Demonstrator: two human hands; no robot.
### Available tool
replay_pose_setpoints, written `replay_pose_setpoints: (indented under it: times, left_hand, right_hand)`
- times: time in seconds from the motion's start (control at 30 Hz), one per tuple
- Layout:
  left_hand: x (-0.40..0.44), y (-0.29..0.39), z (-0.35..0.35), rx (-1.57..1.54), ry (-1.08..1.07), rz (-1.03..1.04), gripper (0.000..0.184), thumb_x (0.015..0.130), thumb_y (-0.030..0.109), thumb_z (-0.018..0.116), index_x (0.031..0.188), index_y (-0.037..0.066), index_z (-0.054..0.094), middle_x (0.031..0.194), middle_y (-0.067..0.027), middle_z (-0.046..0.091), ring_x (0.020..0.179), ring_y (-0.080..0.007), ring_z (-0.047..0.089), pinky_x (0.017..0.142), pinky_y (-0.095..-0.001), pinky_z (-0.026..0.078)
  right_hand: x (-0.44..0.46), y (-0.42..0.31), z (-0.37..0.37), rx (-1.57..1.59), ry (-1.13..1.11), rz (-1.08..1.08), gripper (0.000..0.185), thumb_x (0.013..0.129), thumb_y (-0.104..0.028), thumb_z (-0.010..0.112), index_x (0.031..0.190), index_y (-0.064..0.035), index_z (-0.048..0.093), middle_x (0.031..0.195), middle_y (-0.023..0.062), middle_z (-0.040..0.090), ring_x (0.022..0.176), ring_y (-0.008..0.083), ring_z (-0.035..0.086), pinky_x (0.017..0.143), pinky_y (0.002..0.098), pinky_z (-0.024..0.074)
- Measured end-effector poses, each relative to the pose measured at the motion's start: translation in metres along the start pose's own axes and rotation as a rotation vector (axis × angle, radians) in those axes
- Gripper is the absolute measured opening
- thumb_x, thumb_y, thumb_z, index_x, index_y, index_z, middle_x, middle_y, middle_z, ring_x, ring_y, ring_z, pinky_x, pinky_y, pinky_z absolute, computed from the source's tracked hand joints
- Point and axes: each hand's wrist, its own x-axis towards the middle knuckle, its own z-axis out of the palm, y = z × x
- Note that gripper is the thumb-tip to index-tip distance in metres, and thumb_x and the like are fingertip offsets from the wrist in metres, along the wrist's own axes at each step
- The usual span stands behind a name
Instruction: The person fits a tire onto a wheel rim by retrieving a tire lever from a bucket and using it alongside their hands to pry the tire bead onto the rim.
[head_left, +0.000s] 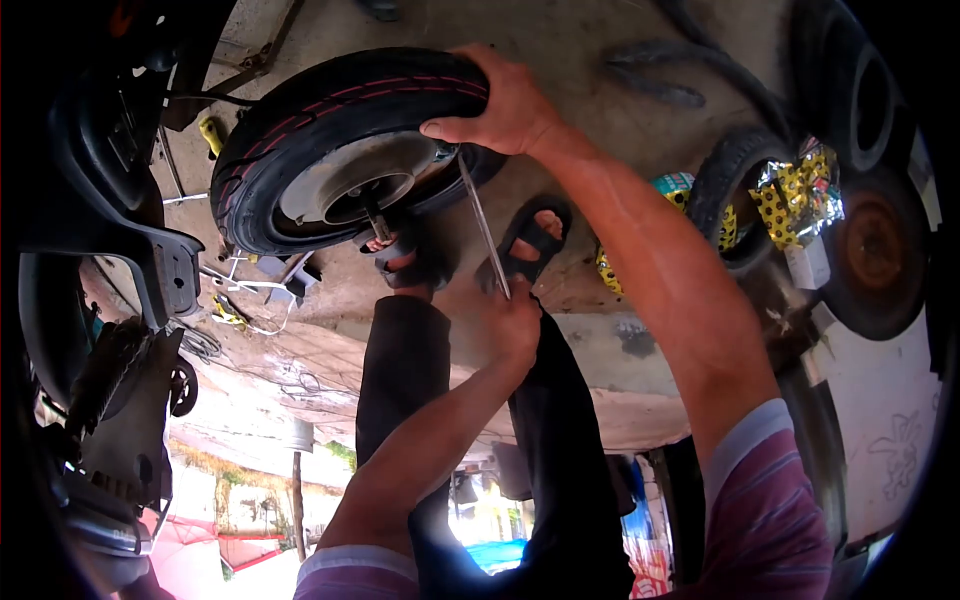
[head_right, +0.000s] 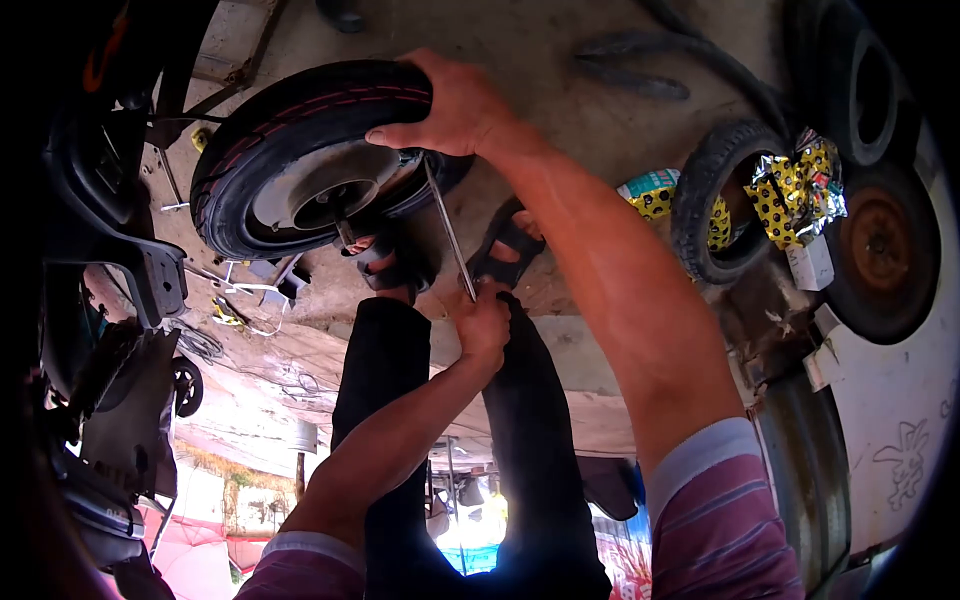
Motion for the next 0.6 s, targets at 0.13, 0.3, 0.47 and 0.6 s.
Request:
replay_pose_setpoints:
  times: [0.13,0.3,0.47,0.6]
  left_hand:
    - [-0.013,0.028,0.019,-0.285,-0.024,-0.270,0.024,0.103,0.030,0.059,0.092,0.008,0.057,0.062,-0.0022,0.051,0.045,-0.0134,0.047,0.039,-0.0302,0.033]
    - [-0.033,0.077,0.041,-0.420,-0.054,-0.354,0.032,0.104,0.041,0.058,0.092,0.011,0.056,0.060,-0.0008,0.045,0.039,-0.0116,0.031,0.038,-0.0289,0.021]
    - [0.022,0.015,0.040,-0.376,-0.052,-0.250,0.039,0.105,0.042,0.055,0.089,0.007,0.057,0.063,-0.0040,0.048,0.041,-0.0130,0.035,0.039,-0.0301,0.025]
    - [0.060,-0.005,0.045,-0.303,0.004,-0.184,0.041,0.105,0.042,0.055,0.086,0.005,0.058,0.060,-0.0054,0.052,0.042,-0.0133,0.042,0.039,-0.0296,0.028]
  right_hand:
    - [0.012,0.001,0.003,-0.029,-0.034,0.001,0.087,0.062,-0.060,0.088,0.123,-0.0035,0.066,0.109,0.0175,0.074,0.100,0.0328,0.072,0.091,0.0407,0.0561]
    - [0.036,-0.028,0.004,-0.166,-0.089,0.041,0.089,0.064,-0.063,0.086,0.128,-0.0034,0.066,0.114,0.0173,0.073,0.108,0.0332,0.070,0.095,0.0406,0.0542]
    - [0.045,-0.030,0.021,-0.195,-0.121,0.074,0.090,0.065,-0.065,0.085,0.128,-0.0038,0.067,0.116,0.0175,0.073,0.111,0.0336,0.069,0.098,0.0403,0.0528]
    - [0.046,-0.022,0.028,-0.046,-0.102,0.021,0.086,0.065,-0.060,0.088,0.125,-0.0029,0.065,0.116,0.0193,0.073,0.109,0.0353,0.069,0.096,0.0427,0.0533]
